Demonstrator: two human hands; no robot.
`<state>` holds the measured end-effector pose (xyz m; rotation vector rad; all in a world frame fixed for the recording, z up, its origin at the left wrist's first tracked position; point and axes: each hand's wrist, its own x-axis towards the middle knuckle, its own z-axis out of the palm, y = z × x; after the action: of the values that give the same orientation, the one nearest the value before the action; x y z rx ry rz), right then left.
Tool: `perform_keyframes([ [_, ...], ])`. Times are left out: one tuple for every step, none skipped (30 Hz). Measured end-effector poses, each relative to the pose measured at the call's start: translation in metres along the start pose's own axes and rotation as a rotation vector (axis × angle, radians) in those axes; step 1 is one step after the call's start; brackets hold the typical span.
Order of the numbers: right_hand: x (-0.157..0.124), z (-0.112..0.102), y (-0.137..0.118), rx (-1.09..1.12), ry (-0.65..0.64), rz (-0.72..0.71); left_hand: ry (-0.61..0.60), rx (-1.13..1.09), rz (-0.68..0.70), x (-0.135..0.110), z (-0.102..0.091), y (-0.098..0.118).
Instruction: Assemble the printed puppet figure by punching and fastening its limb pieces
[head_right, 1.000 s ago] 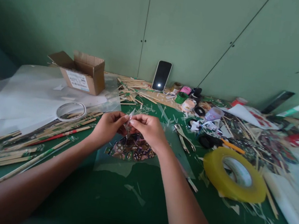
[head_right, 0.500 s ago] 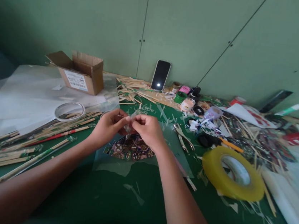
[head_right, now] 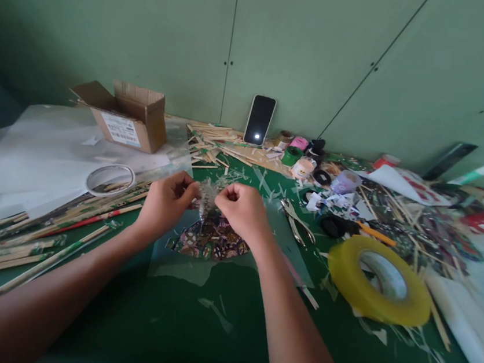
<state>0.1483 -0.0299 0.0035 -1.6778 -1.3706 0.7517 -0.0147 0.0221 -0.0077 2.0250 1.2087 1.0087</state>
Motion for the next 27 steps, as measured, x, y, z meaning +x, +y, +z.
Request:
perform_keyframes([
  [-0.001,0.0,-0.001,-0.016,0.04,-0.077,0.004,0.008,0.017,0.0,0.0,0.0],
  [-0.002,0.0,-0.003,-0.032,0.086,-0.18,0.004,0.018,0.035,0.0,-0.001,0.0],
  [-0.003,0.001,-0.004,-0.053,0.125,-0.291,0.0,0.028,0.054,-0.001,-0.001,0.0],
  [-0.004,0.002,-0.005,-0.082,0.145,-0.394,-0.004,0.037,0.072,-0.001,-0.001,0.001],
  [-0.005,0.003,-0.005,-0.119,0.144,-0.472,-0.012,0.042,0.087,-0.001,-0.002,0.002],
  [-0.005,0.004,-0.005,-0.169,0.123,-0.511,-0.028,0.044,0.104,-0.002,-0.002,0.003],
  [-0.005,0.005,-0.005,-0.227,0.095,-0.516,-0.049,0.045,0.122,-0.002,-0.002,0.004],
  [-0.005,0.006,-0.004,-0.281,0.072,-0.495,-0.069,0.051,0.141,-0.003,-0.002,0.005],
  [-0.005,0.006,-0.004,-0.326,0.053,-0.457,-0.083,0.064,0.156,-0.003,-0.003,0.006],
  [-0.004,0.007,-0.003,-0.36,0.038,-0.411,-0.083,0.086,0.165,-0.003,-0.003,0.007],
  [-0.004,0.006,-0.003,-0.385,0.03,-0.366,-0.067,0.116,0.165,-0.003,-0.003,0.007],
  [-0.005,0.006,-0.004,-0.403,0.031,-0.328,-0.032,0.152,0.153,-0.002,-0.003,0.007],
  [-0.005,0.005,-0.005,-0.412,0.037,-0.3,0.013,0.189,0.131,-0.002,-0.004,0.007],
  [-0.007,0.004,-0.007,-0.417,0.048,-0.286,0.058,0.222,0.109,-0.001,-0.005,0.007],
  [-0.008,0.003,-0.009,-0.423,0.055,-0.29,0.097,0.246,0.091,0.0,-0.006,0.007],
  [-0.01,0.002,-0.011,-0.434,0.058,-0.311,0.122,0.262,0.083,0.001,-0.007,0.007],
  [-0.011,0.002,-0.013,-0.451,0.052,-0.35,0.135,0.271,0.086,0.001,-0.007,0.006],
  [-0.013,0.003,-0.014,-0.475,0.04,-0.399,0.135,0.273,0.101,0.002,-0.008,0.006],
  [-0.014,0.004,-0.014,-0.507,0.027,-0.453,0.128,0.269,0.123,0.002,-0.008,0.005],
  [-0.014,0.005,-0.014,-0.54,0.019,-0.503,0.118,0.261,0.15,0.002,-0.009,0.004],
  [-0.014,0.007,-0.013,-0.568,0.022,-0.539,0.101,0.252,0.184,0.002,-0.009,0.004],
  [-0.013,0.008,-0.012,-0.587,0.041,-0.556,0.074,0.245,0.223,0.002,-0.009,0.004],
  [-0.012,0.009,-0.01,-0.596,0.069,-0.554,0.039,0.244,0.263,0.001,-0.009,0.003],
  [-0.011,0.01,-0.008,-0.6,0.094,-0.532,0.009,0.251,0.296,0.001,-0.009,0.003],
  [-0.009,0.011,-0.006,-0.603,0.106,-0.495,-0.008,0.269,0.318,0.0,-0.009,0.003],
  [-0.007,0.01,-0.005,-0.606,0.102,-0.45,-0.012,0.298,0.329,0.0,-0.008,0.003],
  [-0.005,0.01,-0.005,-0.614,0.078,-0.402,0.0,0.333,0.329,-0.001,-0.007,0.002],
])
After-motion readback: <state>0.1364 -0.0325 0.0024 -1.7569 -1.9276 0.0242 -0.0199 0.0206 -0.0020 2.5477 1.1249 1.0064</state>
